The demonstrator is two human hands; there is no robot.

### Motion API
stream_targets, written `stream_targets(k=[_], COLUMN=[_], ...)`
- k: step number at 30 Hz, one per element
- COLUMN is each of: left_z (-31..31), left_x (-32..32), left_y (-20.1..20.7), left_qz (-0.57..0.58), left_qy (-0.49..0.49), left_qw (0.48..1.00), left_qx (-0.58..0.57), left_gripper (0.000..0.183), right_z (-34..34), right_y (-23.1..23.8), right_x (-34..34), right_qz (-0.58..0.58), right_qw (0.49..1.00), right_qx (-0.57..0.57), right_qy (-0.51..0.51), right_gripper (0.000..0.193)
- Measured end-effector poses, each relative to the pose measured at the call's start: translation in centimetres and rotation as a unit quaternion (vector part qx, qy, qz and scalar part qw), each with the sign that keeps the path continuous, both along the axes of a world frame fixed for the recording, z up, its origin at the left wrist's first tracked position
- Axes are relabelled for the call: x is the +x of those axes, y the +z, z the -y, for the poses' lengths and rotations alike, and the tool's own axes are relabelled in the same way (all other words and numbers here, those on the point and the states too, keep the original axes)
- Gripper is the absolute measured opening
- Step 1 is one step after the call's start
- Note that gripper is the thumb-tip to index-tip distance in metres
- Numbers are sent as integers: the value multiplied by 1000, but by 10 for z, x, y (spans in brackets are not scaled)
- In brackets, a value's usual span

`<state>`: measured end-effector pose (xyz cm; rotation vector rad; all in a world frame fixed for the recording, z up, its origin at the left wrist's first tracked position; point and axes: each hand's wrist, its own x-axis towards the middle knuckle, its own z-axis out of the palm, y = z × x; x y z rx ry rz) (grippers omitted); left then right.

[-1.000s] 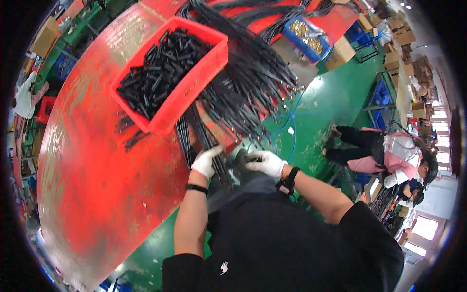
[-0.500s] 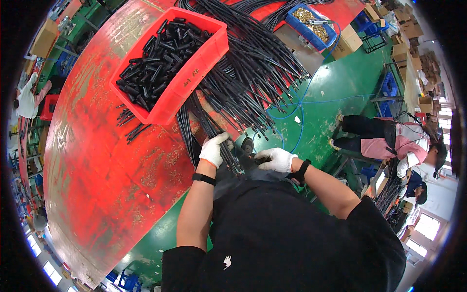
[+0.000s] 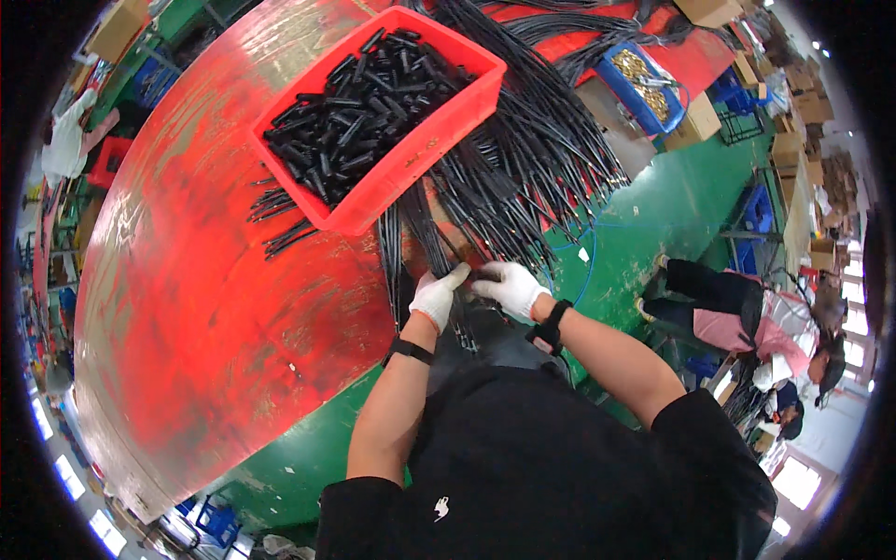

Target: Fitting plastic sleeves onto the ends of cable bundles and then pressing metal tips using a bench-mounted machine.

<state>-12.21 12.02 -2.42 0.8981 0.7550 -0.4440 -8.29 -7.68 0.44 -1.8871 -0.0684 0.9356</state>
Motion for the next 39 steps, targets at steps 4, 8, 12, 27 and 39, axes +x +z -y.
stream_targets(k=[4, 8, 12, 27, 39], left_z=[-30, -44, -42, -40, -14], left_x=[-11, -13, -15, -18, -15], left_y=[0, -1, -17, 16, 18], left_qz=[-15, -31, 4, -9, -98], left_qy=[-36, -57, -38, -103, -8], left_qw=[997, 996, 994, 975, 973], left_qx=[59, 58, 100, 196, 207], left_gripper=[32, 34, 28, 38, 46], right_z=[-55, -80, -82, -160, -255], right_y=[-2, -6, 57, 187, 140], right_x=[57, 89, 112, 309, 303], right_qz=[128, 188, 200, 390, 285], right_qw=[983, 966, 963, 808, 718], right_qx=[-120, -168, -122, -175, -253], right_qy=[51, 58, 129, 406, 582], right_gripper=[59, 56, 46, 79, 90])
